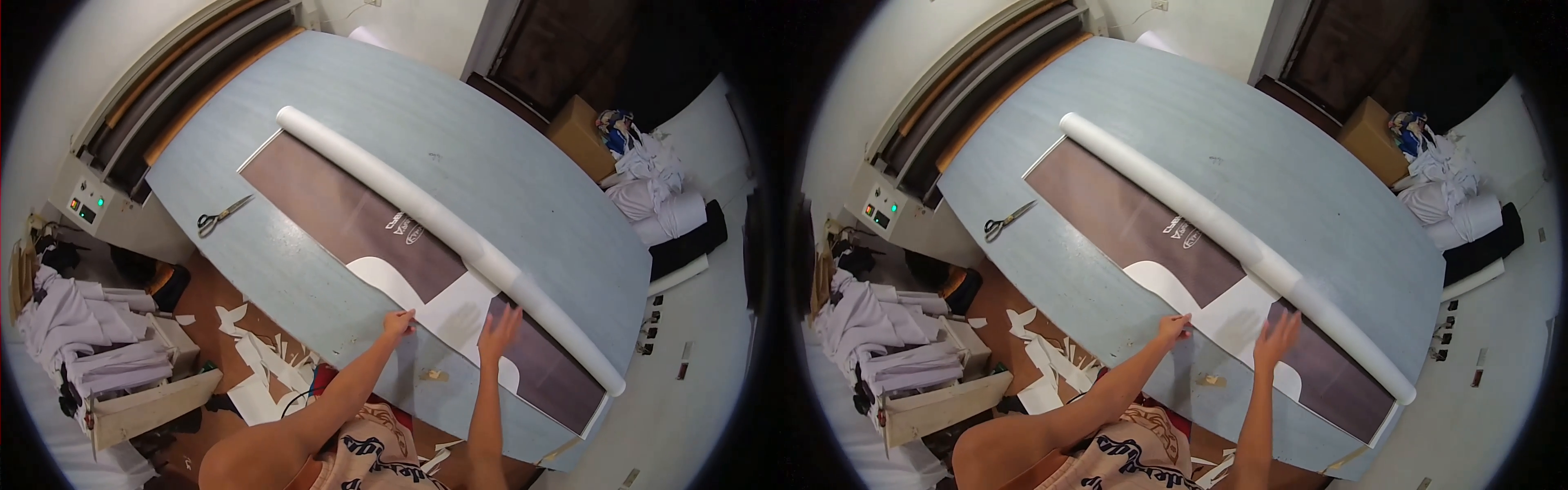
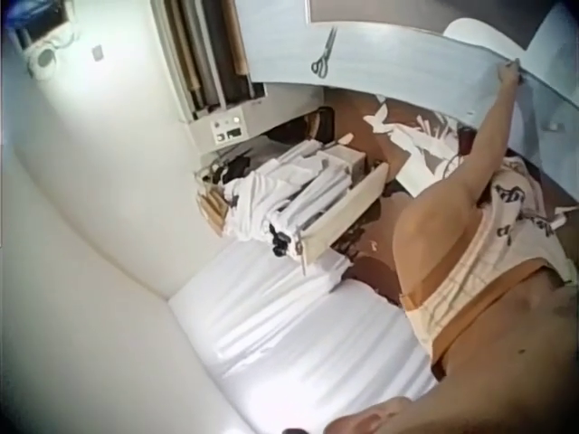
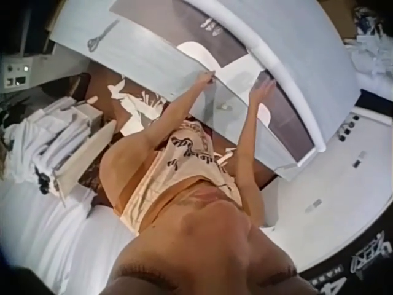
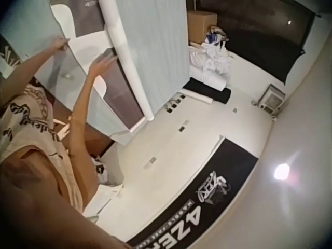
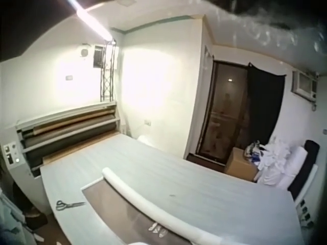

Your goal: Unrolling, inspecting, and re-rolling large printed pattern sheets on a work table.

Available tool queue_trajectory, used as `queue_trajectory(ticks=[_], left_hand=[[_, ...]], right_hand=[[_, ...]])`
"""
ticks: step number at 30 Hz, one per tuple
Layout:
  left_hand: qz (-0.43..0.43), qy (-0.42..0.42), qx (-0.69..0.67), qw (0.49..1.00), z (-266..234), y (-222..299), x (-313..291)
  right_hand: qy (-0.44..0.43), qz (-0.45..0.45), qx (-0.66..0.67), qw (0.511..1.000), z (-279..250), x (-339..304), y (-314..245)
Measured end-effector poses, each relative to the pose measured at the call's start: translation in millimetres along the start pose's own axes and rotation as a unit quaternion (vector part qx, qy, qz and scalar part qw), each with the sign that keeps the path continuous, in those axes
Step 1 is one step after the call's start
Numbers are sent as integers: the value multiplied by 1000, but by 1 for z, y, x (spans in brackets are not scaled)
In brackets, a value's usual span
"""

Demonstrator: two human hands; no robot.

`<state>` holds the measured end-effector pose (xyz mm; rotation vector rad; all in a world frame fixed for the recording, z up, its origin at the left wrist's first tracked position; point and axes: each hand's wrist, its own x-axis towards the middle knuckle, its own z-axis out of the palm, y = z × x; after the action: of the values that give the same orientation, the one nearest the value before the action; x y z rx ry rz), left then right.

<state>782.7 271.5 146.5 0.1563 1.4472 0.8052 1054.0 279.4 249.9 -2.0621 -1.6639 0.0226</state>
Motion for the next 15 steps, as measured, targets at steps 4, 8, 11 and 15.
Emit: queue_trajectory(ticks=[4, 8, 11, 15], left_hand=[[-19, -5, 3, 1000, 10, -7, 0], [-28, 8, -2, 1000, 11, -5, 3], [-34, 2, 37, 999, 17, 1, 2], [-42, -14, 78, 996, 16, 6, 3]], right_hand=[[-96, -82, -122, 984, 35, 65, 14], [-120, -63, -108, 985, 63, 72, 16], [-81, -72, -86, 990, 78, 84, 39], [-33, -70, -68, 995, 95, 161, 58]])
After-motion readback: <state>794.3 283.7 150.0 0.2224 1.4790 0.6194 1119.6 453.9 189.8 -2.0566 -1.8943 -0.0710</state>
